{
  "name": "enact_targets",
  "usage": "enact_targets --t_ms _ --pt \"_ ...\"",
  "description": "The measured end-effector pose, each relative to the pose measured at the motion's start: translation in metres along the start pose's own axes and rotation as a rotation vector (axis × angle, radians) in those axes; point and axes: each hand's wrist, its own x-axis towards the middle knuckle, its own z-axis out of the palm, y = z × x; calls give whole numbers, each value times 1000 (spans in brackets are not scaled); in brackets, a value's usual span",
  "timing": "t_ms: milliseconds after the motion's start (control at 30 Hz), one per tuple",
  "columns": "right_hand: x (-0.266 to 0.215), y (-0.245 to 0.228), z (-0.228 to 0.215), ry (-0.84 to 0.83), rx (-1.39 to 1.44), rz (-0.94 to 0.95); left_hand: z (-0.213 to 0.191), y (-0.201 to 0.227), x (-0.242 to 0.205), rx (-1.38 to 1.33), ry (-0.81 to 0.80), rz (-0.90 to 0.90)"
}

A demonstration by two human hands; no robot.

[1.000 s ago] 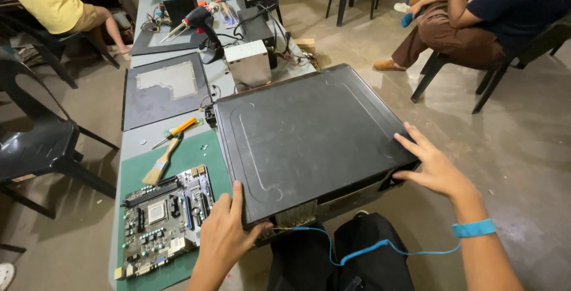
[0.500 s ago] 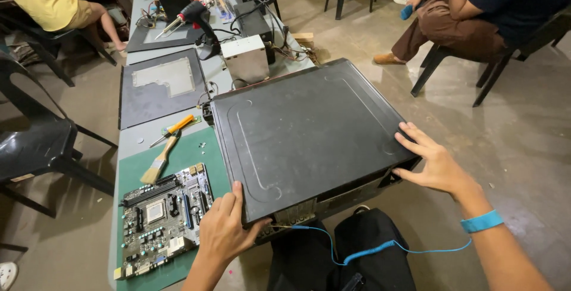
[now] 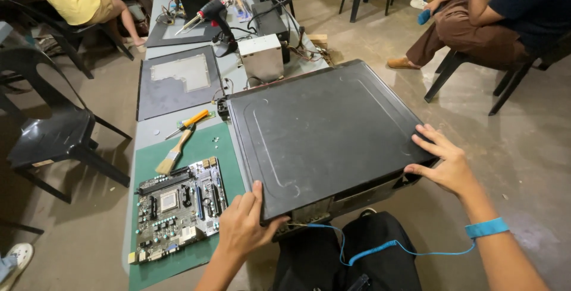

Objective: The person uses a screwdriver to tighten screws on the back of a laptop case. They then lift the case, rotate it, and place it back down on the table.

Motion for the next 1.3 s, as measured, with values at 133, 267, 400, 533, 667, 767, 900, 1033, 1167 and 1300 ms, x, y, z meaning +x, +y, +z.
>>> enact_targets --t_ms 133,267,400,533,667,767,900,1033,1167,1300 --pt "-7 5 -8 -22 -1 121 14 26 -13 -99 33 -49" --pt "-37 -49 -4 215 -138 174 11 69 -8 -108 132 -100" --pt "-45 -119 22 292 152 864 10 105 1 -163 261 -118" --pt "-18 -149 38 128 630 1154 16 112 -3 -267 289 -86" --pt "-4 -165 29 36 598 1216 24 111 -11 -334 241 -75" --pt "-5 -158 30 -25 726 1215 30 110 -14 -418 250 -74" --pt "1 -167 25 -40 828 1306 29 111 -11 -423 297 -55" --pt "7 -172 20 -75 829 1317 30 112 -8 -436 347 -11" --pt "12 -177 15 -89 838 1343 31 114 -5 -406 380 16" --pt "1 -157 16 -70 774 1302 22 132 7 -399 399 22"
